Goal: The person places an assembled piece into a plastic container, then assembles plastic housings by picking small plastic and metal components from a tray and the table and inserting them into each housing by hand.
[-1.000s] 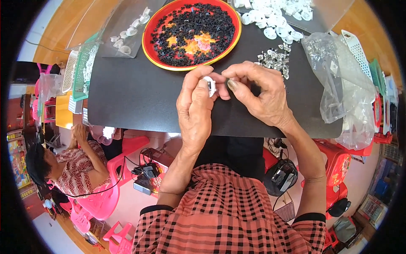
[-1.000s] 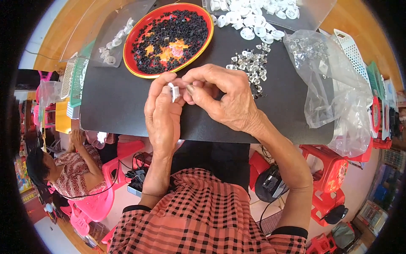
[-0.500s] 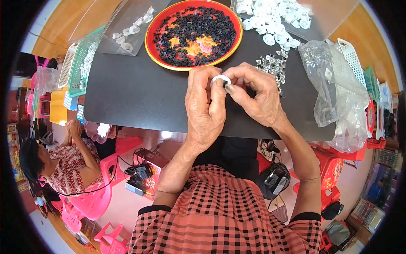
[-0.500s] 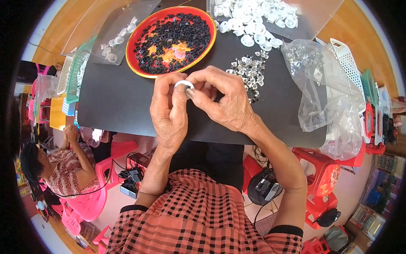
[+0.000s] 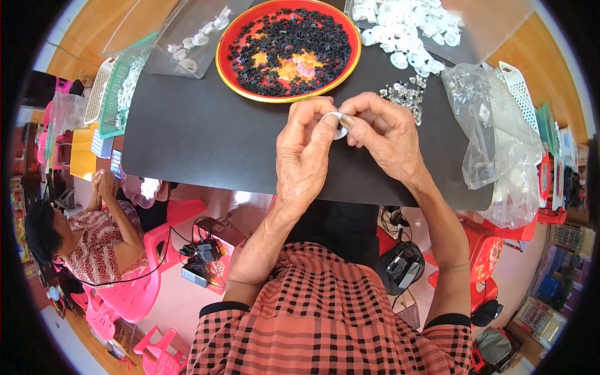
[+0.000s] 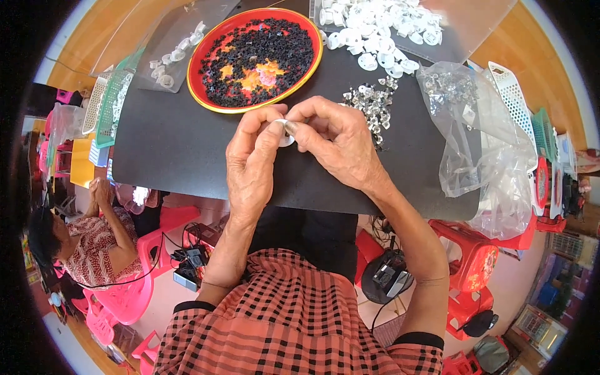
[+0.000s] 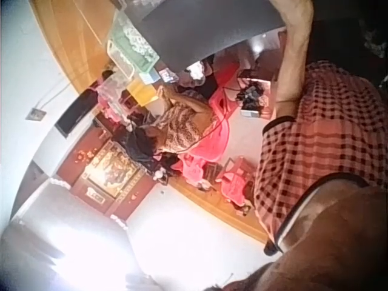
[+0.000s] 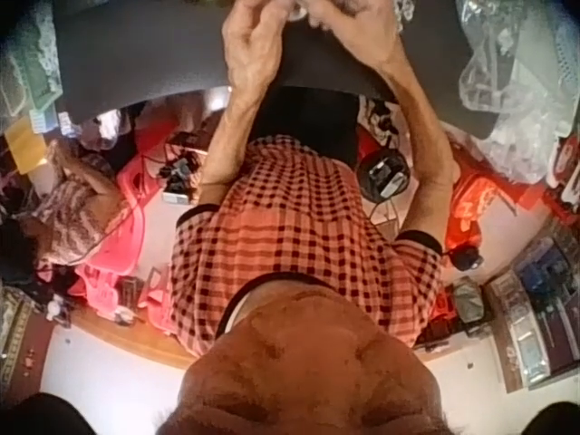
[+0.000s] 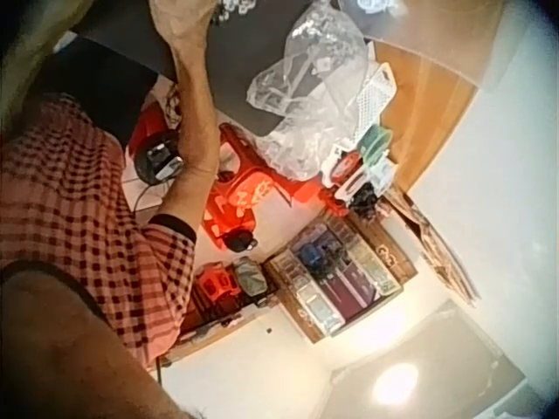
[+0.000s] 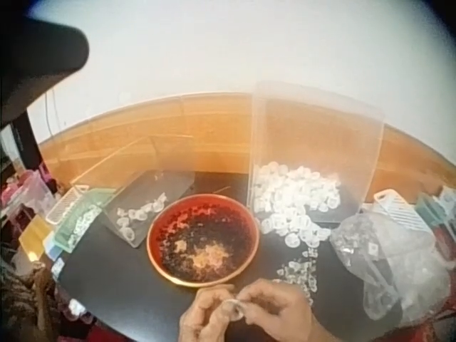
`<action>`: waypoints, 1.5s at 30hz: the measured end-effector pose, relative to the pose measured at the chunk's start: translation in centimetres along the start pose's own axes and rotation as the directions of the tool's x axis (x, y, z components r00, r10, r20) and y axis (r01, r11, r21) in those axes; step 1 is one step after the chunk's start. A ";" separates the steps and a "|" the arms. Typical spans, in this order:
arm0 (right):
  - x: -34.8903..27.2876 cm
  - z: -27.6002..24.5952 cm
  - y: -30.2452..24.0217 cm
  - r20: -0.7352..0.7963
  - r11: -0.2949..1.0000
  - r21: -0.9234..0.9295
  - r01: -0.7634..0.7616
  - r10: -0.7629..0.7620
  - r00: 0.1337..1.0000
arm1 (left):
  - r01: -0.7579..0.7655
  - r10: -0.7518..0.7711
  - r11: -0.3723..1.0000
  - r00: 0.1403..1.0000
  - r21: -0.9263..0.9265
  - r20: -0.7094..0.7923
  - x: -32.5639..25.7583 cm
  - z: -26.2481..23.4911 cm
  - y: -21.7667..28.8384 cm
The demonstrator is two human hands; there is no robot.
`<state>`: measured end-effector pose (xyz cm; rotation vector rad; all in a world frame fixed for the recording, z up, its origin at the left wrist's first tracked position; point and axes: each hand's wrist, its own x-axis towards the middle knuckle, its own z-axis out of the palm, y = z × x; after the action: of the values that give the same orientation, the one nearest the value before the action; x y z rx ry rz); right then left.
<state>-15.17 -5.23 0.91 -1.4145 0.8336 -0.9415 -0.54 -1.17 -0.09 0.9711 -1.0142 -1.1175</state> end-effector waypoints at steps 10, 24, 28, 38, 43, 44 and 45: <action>0.2 0.1 -0.2 0.060 0.994 0.100 -0.034 0.028 0.998 | -0.008 0.008 1.000 0.999 -0.004 0.031 -0.1 -0.2 0.4; 0.4 -0.4 -0.4 0.044 0.999 0.027 -0.016 0.015 0.999 | 0.231 -0.180 0.894 0.970 -0.385 0.165 -0.1 -1.3 -0.3; 0.2 0.1 -0.6 0.011 0.998 -0.012 -0.066 0.067 0.998 | 0.291 -0.215 0.845 0.953 -0.448 0.215 -0.1 -1.2 -0.3; 0.3 0.6 -0.2 0.038 0.999 -0.033 -0.014 0.015 0.999 | 0.327 -0.260 0.829 0.943 -0.454 0.205 -0.3 -1.0 -0.7; 0.4 0.2 0.6 0.041 0.970 -0.231 0.069 -0.061 0.997 | 0.315 -0.257 0.823 0.949 -0.473 0.184 -0.1 -1.0 -0.4; 0.4 0.2 0.8 0.036 0.971 -0.230 0.062 -0.055 0.998 | 0.322 -0.269 0.791 0.947 -0.520 0.177 -0.1 -1.0 -0.4; 0.4 0.3 0.7 0.034 0.971 -0.231 0.063 -0.056 0.998 | 0.323 -0.268 0.791 0.946 -0.519 0.180 0.0 -1.1 -0.3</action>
<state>-14.71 -5.54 0.24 -1.6579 0.9076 -0.8897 0.41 -1.11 -0.64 0.6209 -0.5627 -1.6216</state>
